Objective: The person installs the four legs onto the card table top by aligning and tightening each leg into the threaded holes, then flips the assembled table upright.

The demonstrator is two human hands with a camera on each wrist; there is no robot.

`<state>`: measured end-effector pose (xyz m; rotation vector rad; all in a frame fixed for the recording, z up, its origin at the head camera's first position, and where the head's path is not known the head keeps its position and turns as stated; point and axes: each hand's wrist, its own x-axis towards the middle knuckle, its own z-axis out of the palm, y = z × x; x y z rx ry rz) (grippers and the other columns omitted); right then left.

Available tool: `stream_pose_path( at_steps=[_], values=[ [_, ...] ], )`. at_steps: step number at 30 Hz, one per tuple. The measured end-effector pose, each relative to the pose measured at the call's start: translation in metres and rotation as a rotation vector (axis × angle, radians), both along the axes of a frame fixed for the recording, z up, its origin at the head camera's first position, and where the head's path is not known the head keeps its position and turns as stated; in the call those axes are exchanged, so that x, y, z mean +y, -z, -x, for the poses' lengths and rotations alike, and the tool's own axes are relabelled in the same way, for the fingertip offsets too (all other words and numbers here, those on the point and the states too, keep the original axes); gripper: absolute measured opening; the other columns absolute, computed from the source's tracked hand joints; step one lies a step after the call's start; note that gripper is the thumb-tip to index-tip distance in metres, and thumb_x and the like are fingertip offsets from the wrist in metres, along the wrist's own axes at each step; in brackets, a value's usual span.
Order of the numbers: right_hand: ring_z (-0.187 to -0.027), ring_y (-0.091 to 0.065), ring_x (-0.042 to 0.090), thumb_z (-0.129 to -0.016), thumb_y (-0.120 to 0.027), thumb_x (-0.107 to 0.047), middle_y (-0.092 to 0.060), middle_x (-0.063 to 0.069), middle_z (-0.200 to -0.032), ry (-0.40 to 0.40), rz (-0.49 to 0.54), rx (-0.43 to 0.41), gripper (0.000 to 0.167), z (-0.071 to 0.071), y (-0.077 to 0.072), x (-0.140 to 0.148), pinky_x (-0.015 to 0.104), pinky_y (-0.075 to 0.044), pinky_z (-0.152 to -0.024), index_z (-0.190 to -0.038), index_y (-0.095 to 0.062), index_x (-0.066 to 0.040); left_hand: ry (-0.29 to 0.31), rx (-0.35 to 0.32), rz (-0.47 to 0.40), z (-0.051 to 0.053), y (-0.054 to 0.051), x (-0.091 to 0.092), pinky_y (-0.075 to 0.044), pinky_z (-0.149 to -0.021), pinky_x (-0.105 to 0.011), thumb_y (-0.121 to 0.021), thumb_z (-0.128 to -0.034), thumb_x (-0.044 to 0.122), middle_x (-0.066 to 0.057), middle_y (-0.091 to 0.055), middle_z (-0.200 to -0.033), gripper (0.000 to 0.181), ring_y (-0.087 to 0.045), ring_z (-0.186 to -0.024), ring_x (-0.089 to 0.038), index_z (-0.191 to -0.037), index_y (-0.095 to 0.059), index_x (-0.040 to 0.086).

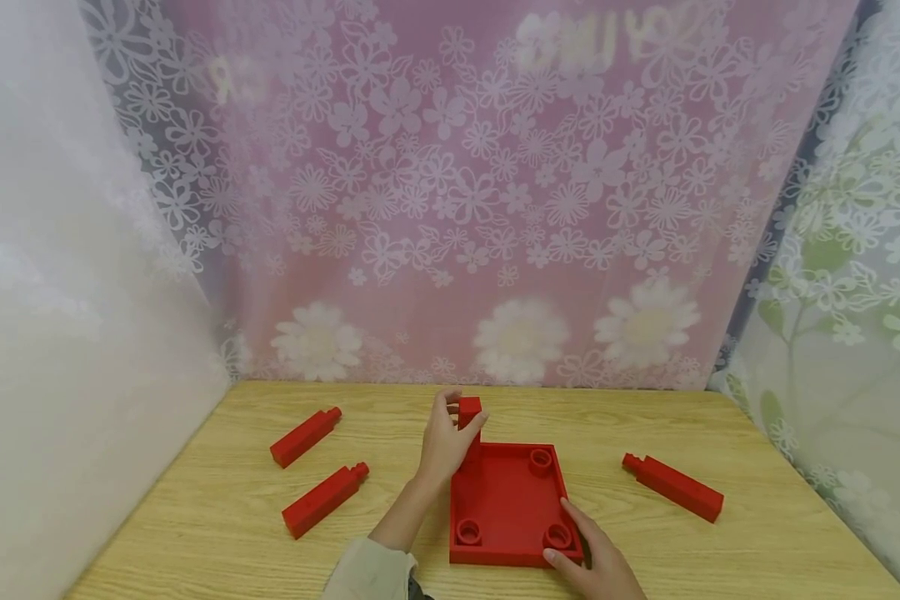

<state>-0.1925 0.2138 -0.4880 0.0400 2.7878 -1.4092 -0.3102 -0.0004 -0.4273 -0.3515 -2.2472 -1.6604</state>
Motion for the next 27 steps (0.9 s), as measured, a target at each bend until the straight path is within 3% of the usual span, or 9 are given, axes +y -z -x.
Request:
stream_pose_path(
  at_steps=[7, 15, 22, 27],
  values=[
    [-0.122, -0.036, 0.042, -0.075, -0.071, -0.046, -0.037, 0.023, -0.136, -0.001, 0.005, 0.006, 0.086, 0.0004, 0.0007, 0.0002, 0.052, -0.038, -0.091, -0.141, -0.035, -0.004, -0.018, 0.021, -0.012, 0.0010, 0.0019, -0.0012, -0.046, -0.078, -0.034, -0.066, -0.0855, 0.030, -0.003, -0.053, -0.109, 0.044, -0.052, -0.093, -0.018, -0.119, -0.049, 0.007],
    [-0.121, -0.037, 0.042, -0.075, -0.071, -0.047, -0.038, 0.023, -0.136, 0.001, -0.002, 0.012, 0.085, 0.0010, 0.0018, 0.0005, 0.052, -0.039, -0.090, -0.140, -0.036, -0.005, 0.015, 0.055, 0.018, -0.0009, 0.0006, -0.0036, -0.047, -0.070, -0.031, -0.056, -0.0906, 0.017, -0.003, -0.051, -0.110, 0.032, -0.050, -0.091, -0.018, -0.122, -0.056, 0.011],
    [-0.121, -0.037, 0.043, -0.075, -0.072, -0.046, -0.037, 0.024, -0.136, 0.007, 0.003, -0.002, 0.086, 0.0008, 0.0008, 0.0001, 0.051, -0.040, -0.089, -0.140, -0.036, -0.004, 0.040, 0.063, 0.016, 0.0002, -0.0008, -0.0021, -0.047, -0.071, -0.031, -0.045, -0.0928, 0.011, -0.002, -0.055, -0.114, 0.032, -0.053, -0.091, -0.019, -0.123, -0.056, 0.012],
    [-0.121, -0.037, 0.043, -0.075, -0.071, -0.046, -0.038, 0.024, -0.136, 0.008, 0.000, -0.002, 0.086, -0.0005, -0.0010, -0.0010, 0.051, -0.040, -0.089, -0.140, -0.036, -0.004, -0.018, 0.080, 0.047, -0.0042, -0.0040, 0.0012, -0.047, -0.068, -0.032, -0.055, -0.0908, 0.021, -0.004, -0.055, -0.109, 0.035, -0.051, -0.090, -0.020, -0.124, -0.053, 0.009]
  ],
)
